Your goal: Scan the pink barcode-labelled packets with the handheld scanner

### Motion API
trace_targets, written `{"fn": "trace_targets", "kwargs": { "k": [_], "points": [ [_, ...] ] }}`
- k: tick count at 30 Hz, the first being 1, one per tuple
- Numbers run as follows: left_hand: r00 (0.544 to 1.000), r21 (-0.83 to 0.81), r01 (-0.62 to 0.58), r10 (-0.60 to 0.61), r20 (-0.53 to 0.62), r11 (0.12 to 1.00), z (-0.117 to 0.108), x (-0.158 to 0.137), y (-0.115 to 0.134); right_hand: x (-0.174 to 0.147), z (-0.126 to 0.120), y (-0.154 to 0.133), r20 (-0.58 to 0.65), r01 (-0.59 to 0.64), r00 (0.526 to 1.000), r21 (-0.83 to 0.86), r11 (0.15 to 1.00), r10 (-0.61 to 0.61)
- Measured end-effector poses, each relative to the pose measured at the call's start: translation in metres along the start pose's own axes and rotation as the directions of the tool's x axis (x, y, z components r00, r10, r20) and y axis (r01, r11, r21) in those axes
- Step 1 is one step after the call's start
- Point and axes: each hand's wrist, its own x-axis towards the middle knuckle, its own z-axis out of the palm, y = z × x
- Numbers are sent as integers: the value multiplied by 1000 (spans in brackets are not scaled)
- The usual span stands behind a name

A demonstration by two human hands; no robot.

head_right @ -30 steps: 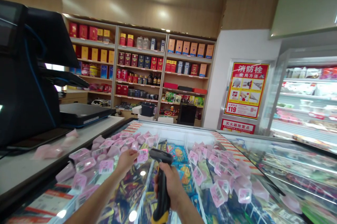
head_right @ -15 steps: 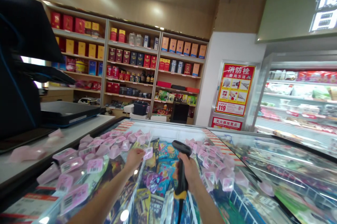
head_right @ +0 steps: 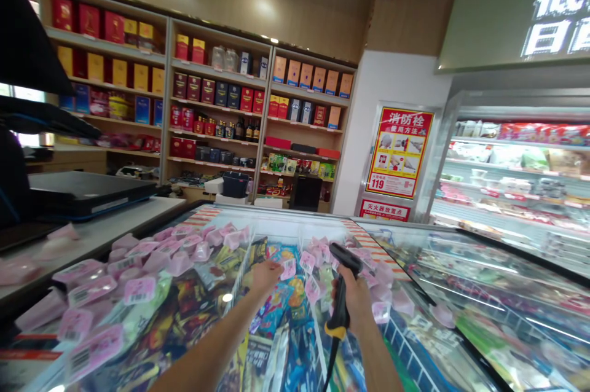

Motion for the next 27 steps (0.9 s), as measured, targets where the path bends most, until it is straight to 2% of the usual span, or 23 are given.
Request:
{"fn": "trace_targets", "kwargs": {
  "k": [3,5,9,13,16,18,22,27],
  "points": [
    [999,33,-41,40,27,999,-12,-9,-2,-2,2,3,-1,10,1000,-23,1000,-10],
    [998,72,-61,60,16,996,-33,-18,-13,-5,6,3,3,14,1000,-39,999,-14],
    [996,219,-62,73,-45,974,-105,-47,-49,-15,16,3,25,12,1000,-62,998,-10],
    [994,391,68,-28,-107,918,-181,-81,-82,-25,29,5,73,-7,997,-75,997,12],
    [990,467,139,-112,-86,873,-213,-101,-99,-31,36,9,143,-5,990,-101,995,19],
    [988,496,155,-145,-57,854,-220,-111,-105,-33,39,12,176,-2,984,-109,994,21],
    [989,518,138,-150,-20,844,-216,-120,-104,-36,45,15,203,3,979,-107,994,19],
    [995,446,84,-97,7,891,-205,-107,-100,-44,54,16,207,0,978,-94,996,20]
  ]
}}
